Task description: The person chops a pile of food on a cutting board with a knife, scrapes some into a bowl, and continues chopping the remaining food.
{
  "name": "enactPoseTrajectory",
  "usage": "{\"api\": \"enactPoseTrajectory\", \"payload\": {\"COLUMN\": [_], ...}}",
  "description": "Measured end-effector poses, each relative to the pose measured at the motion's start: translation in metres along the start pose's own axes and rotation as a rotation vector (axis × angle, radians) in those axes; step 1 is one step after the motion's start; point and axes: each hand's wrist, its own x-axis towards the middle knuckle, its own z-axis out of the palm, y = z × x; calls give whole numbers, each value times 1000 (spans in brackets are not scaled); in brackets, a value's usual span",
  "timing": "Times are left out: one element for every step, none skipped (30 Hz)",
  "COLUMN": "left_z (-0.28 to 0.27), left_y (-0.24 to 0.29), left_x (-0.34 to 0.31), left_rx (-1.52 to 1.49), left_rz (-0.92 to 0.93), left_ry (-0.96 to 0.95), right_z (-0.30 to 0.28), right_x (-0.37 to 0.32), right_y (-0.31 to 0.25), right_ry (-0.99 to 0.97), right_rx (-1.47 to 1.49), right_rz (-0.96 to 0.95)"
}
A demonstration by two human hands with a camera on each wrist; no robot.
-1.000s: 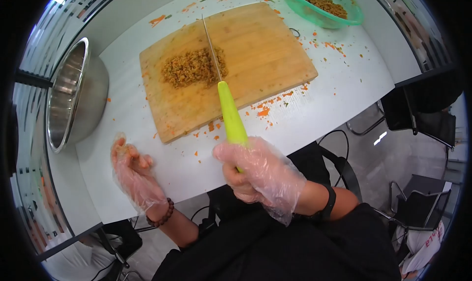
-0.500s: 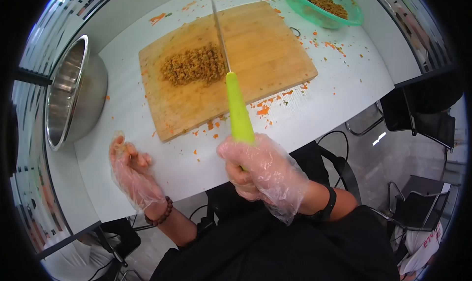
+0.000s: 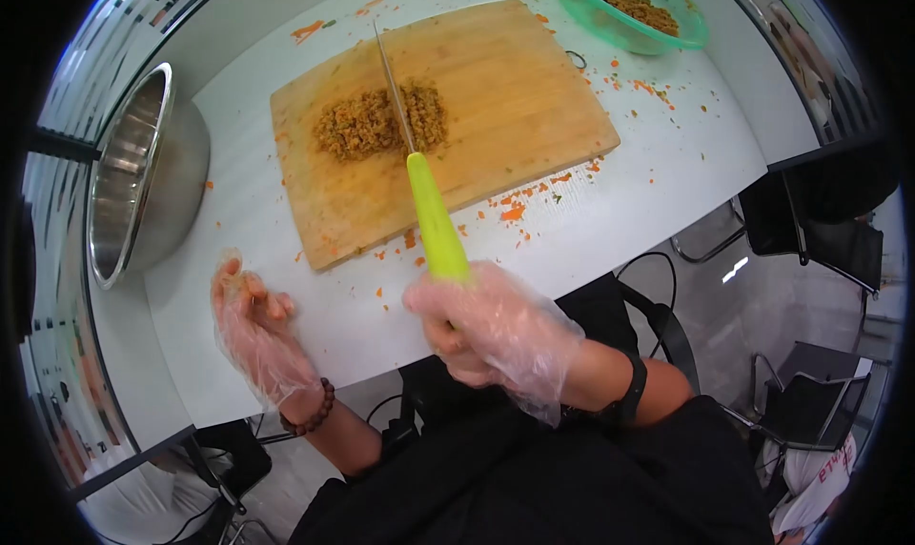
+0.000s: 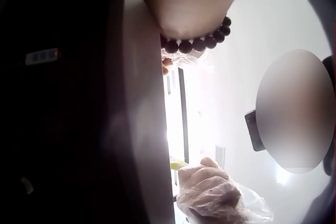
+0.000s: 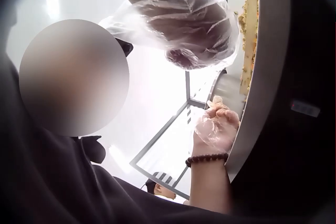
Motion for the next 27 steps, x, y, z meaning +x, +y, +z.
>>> {"api": "enactPoseTrajectory", "payload": {"left_z": [1,2,3,2,1,2,4,4,3,3,3,2,2,2,2,2,2,3,4,5,4,4,5,5,4,3,2], "left_y": [0,0,0,0,1,2,3,2,2,2,2,2,2,2,1,1,1,0,-1,0,1,1,2,3,3,2,0], "left_x": [0,0,0,0,-1,-2,-1,-1,0,0,0,0,0,0,0,1,0,0,0,0,0,1,1,0,0,-1,0], "left_rx": [-14,-14,-15,-13,0,11,18,14,10,7,9,11,12,10,9,8,4,-1,-7,2,11,21,18,16,15,10,6], "left_rz": [8,5,5,4,-8,-19,-28,-28,-30,-31,-30,-30,-29,-29,-29,-29,-18,-7,4,-8,-19,-31,-30,-29,-31,-25,-20], "left_ry": [-9,-9,-5,4,9,11,9,7,5,7,8,10,10,8,5,2,8,14,19,20,21,24,19,17,15,10,2], "right_z": [-2,0,3,5,8,10,12,10,9,7,5,2,0,2,5,6,6,5,4,6,8,11,14,16,18,19,20], "right_x": [2,-1,-5,-8,-7,-6,-5,-5,-5,-4,-4,-4,-3,-1,3,5,6,8,9,7,5,3,3,3,3,2,-1], "right_y": [1,0,-2,-3,-2,-3,-3,-4,-4,-5,-6,-7,-8,-7,-6,-6,-8,-12,-15,-15,-15,-14,-12,-11,-10,-12,-15], "right_ry": [8,7,5,0,19,40,62,62,61,59,40,21,3,32,60,89,93,99,105,113,122,129,118,106,95,105,117], "right_rx": [12,-8,-32,-55,-59,-63,-67,-51,-35,-20,-19,-17,-16,-15,-14,-13,-30,-48,-67,-98,-130,-162,-162,-163,-164,-161,-156], "right_rz": [10,-8,-26,-37,-20,-7,1,6,13,21,32,43,52,6,-40,-86,-122,-158,-195,-213,-231,-247,-247,-244,-240,-196,-153]}}
